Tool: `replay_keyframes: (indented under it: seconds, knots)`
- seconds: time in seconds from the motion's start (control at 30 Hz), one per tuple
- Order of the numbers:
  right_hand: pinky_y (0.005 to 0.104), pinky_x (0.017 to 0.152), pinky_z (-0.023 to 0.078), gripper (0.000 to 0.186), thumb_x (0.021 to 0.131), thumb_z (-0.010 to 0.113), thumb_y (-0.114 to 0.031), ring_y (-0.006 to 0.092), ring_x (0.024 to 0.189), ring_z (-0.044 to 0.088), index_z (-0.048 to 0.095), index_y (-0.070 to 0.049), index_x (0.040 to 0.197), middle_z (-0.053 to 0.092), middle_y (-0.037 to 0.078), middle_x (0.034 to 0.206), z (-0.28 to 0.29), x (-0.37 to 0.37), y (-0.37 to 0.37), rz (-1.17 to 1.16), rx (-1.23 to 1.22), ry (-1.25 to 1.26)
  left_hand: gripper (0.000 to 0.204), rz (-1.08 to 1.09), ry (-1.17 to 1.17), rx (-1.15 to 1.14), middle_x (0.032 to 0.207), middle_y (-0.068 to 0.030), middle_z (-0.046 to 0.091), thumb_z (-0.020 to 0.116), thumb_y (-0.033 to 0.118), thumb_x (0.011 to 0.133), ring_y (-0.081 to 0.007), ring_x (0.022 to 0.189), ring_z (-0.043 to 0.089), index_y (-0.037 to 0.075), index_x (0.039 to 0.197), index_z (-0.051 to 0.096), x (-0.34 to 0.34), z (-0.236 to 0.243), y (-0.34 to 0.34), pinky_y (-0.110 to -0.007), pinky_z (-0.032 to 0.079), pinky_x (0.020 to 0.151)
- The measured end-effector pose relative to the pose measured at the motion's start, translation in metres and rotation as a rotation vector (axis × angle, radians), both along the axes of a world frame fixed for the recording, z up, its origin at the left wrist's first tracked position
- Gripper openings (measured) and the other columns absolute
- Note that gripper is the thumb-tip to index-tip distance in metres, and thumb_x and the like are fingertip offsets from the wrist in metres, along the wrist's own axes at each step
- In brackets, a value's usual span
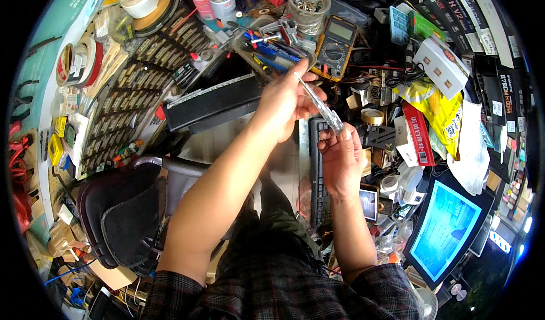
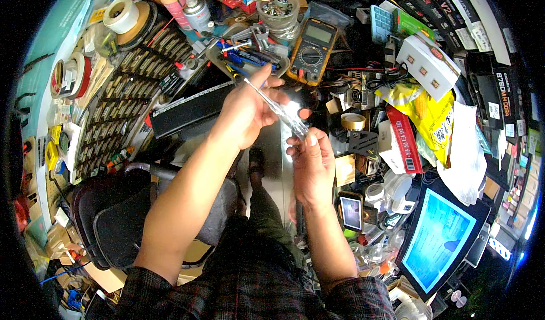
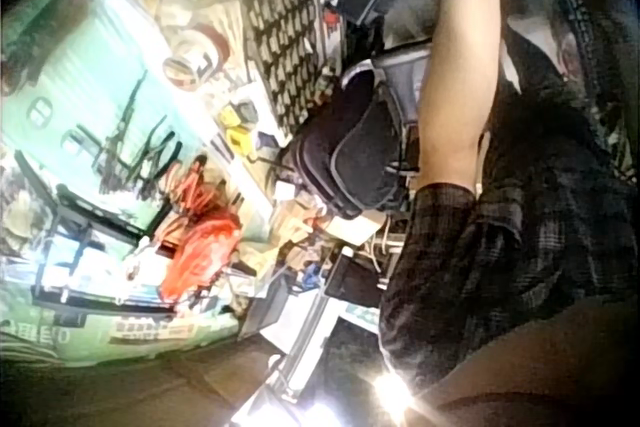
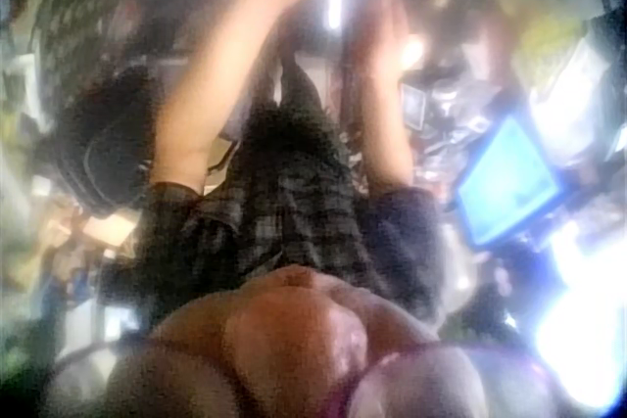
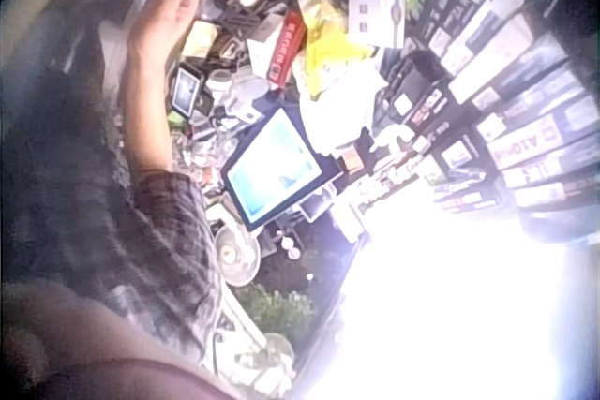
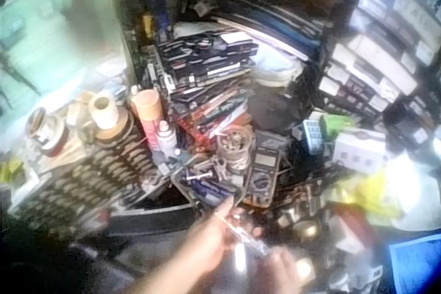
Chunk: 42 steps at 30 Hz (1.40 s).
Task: The person uses a soldering iron to work on a green circuit board inside an electronic keyboard. They then test the keyboard by pressing keys and buttons on the control panel. Finally, they pick up a pair of pliers from a cluttered workbench.
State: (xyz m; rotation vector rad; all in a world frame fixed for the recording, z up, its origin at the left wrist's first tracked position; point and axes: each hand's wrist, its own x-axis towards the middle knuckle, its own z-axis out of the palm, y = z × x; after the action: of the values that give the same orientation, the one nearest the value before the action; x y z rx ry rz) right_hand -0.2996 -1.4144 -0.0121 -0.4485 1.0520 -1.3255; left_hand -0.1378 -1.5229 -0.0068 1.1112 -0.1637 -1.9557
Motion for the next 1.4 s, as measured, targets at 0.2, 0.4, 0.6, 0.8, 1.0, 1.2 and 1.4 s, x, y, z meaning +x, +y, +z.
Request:
replay_keyframes:
  seconds: [0.2, 0.4, 0.6, 0.8, 1.0, 1.2, 1.4]
  knots:
    - [0.0359, 0.091, 0.064, 0.023, 0.112, 0.064, -0.028, 0.0257, 0.109, 0.076, 0.061, -0.009, 0.124, 0.075, 0.012, 0.12, 0.011, 0.005, -0.003, 0.022, 0.011, -0.171, 0.069, -0.16, -0.093, 0.071, 0.088, -0.0027, 0.076, 0.067, 0.074, 0.097, -0.0093, 0.068, 0.067, 0.009, 0.121, 0.065, 0.001, -0.006, 0.004, -0.024, 0.042, 0.058]
    - [0.0365, 0.091, 0.064, 0.018, 0.112, 0.064, -0.019, 0.0268, 0.103, 0.078, 0.059, -0.007, 0.125, 0.076, 0.017, 0.118, 0.018, 0.011, -0.001, 0.123, -0.048, -0.112, 0.05, -0.062, -0.171, -0.185, 0.105, -0.007, 0.076, 0.062, 0.048, 0.111, -0.0132, 0.078, 0.071, 0.002, 0.129, 0.064, 0.024, -0.006, 0.089, -0.025, 0.053, 0.064]
    - [0.0356, 0.094, 0.061, 0.029, 0.112, 0.063, -0.015, 0.0238, 0.103, 0.077, 0.062, -0.001, 0.137, 0.077, 0.014, 0.115, 0.012, 0.051, 0.026, 0.355, -0.035, -0.008, 0.037, 0.345, -0.486, -0.463, 0.134, -0.0133, 0.072, 0.062, 0.02, 0.113, -0.0129, 0.111, 0.068, -0.001, 0.144, 0.063, 0.057, 0.033, 0.16, -0.027, 0.055, 0.09]
    - [0.0336, 0.088, 0.06, 0.024, 0.114, 0.06, -0.018, 0.0206, 0.095, 0.075, 0.063, -0.001, 0.13, 0.077, 0.012, 0.108, 0.036, 0.112, 0.073, 0.583, -0.02, -0.046, 0.032, 0.644, -0.637, -0.356, 0.112, -0.0124, 0.08, 0.067, 0.015, 0.111, -0.0114, 0.092, 0.073, -0.002, 0.137, 0.069, 0.118, 0.062, 0.226, -0.026, 0.058, 0.081]
    - [0.0341, 0.083, 0.059, 0.023, 0.114, 0.061, -0.022, 0.0205, 0.088, 0.073, 0.063, -0.003, 0.128, 0.075, 0.01, 0.101, 0.066, 0.158, 0.137, 0.738, 0.03, -0.199, 0.033, 0.867, -0.704, -0.445, 0.107, -0.0108, 0.08, 0.072, 0.008, 0.106, -0.0111, 0.089, 0.073, 0.001, 0.138, 0.068, 0.166, 0.094, 0.306, -0.026, 0.06, 0.076]
    - [0.0346, 0.08, 0.059, 0.022, 0.112, 0.063, -0.022, 0.0205, 0.084, 0.071, 0.063, -0.005, 0.127, 0.073, 0.01, 0.097, 0.102, 0.207, 0.206, 0.869, -0.024, -0.18, 0.037, 1.035, -0.72, -0.47, 0.102, -0.01, 0.079, 0.073, 0.004, 0.105, -0.0125, 0.091, 0.075, 0.0, 0.141, 0.065, 0.202, 0.127, 0.398, -0.026, 0.061, 0.077]
    - [0.0327, 0.078, 0.057, 0.021, 0.111, 0.064, -0.018, 0.0184, 0.085, 0.068, 0.063, -0.006, 0.128, 0.072, 0.008, 0.095, 0.101, 0.235, 0.261, 1.036, -0.003, -0.173, 0.027, 1.163, -0.716, -0.399, 0.117, -0.0196, 0.079, 0.064, 0.015, 0.112, -0.0203, 0.096, 0.078, -0.001, 0.134, 0.066, 0.214, 0.124, 0.49, -0.031, 0.064, 0.082]
